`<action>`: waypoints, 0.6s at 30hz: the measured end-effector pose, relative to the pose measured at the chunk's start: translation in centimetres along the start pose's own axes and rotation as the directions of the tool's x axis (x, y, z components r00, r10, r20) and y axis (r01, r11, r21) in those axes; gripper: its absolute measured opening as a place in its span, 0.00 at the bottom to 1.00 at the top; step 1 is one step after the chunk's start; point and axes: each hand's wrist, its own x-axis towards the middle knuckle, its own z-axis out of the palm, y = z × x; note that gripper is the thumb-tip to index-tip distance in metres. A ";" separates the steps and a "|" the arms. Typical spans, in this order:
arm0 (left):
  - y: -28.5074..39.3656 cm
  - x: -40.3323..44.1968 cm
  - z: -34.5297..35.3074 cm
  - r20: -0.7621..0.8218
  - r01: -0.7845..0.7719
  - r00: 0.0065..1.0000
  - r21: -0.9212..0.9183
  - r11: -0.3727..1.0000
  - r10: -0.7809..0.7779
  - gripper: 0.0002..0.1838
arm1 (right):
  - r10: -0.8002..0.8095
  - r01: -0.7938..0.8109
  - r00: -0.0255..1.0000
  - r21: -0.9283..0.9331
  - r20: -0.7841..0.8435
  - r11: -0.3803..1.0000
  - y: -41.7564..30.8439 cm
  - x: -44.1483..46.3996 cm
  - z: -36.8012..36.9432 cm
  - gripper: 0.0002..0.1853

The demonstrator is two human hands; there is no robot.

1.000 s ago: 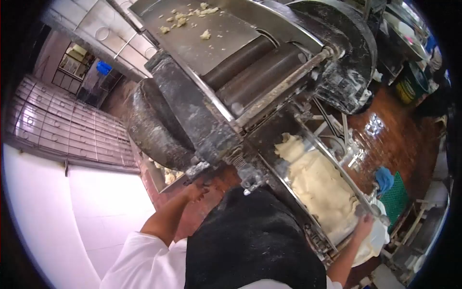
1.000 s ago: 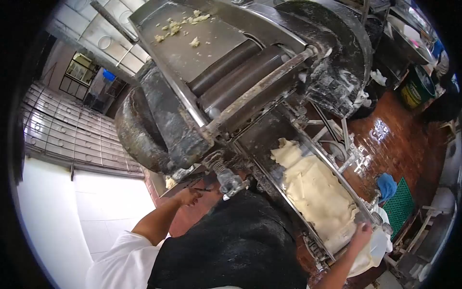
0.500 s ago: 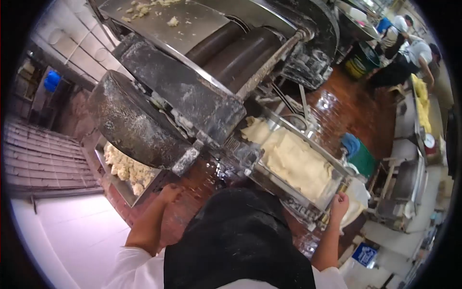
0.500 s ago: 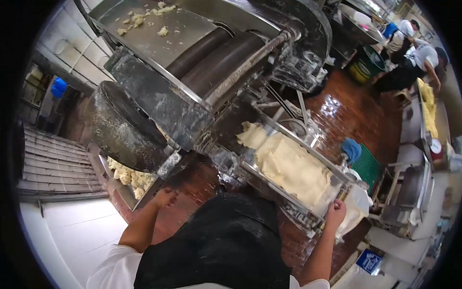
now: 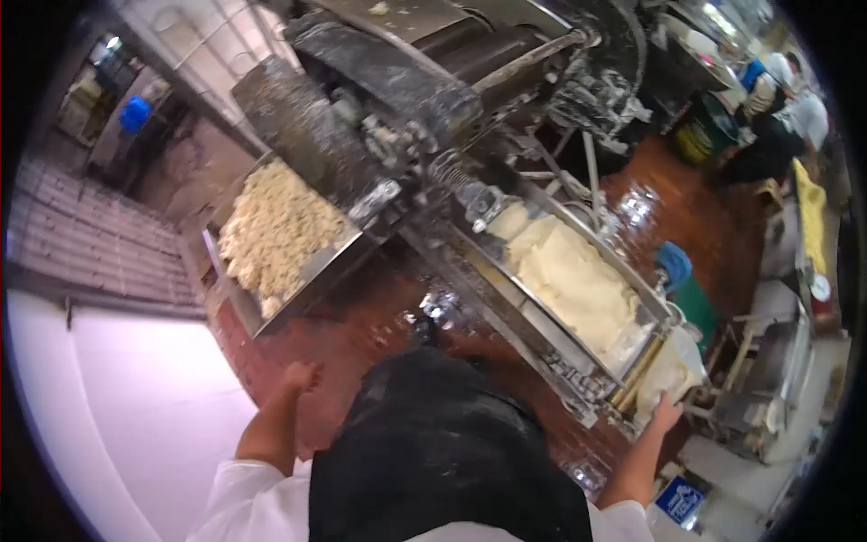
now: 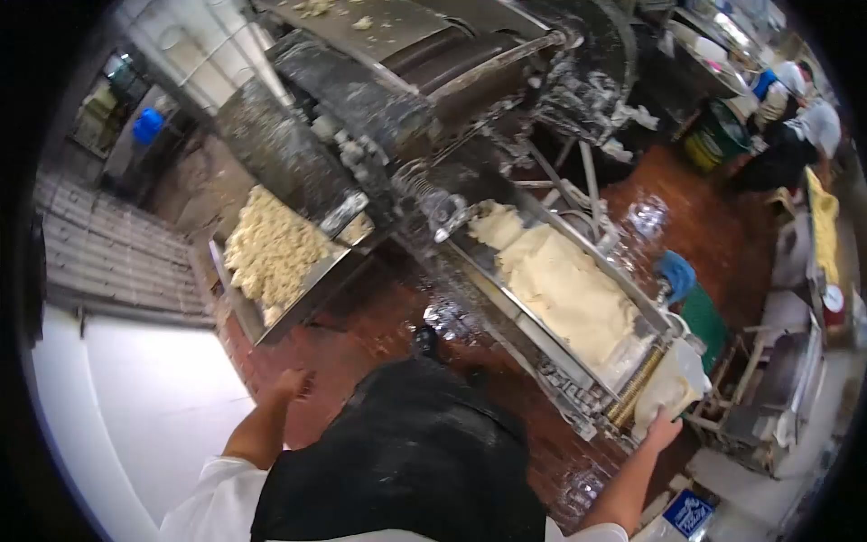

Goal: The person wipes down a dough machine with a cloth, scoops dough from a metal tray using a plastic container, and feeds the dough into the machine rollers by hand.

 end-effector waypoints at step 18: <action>-3.6 -8.9 4.3 -0.004 -0.221 0.973 0.251 0.942 0.229 0.22 | -0.440 0.046 0.560 0.504 0.702 0.863 -8.6 -3.2 -9.3 0.10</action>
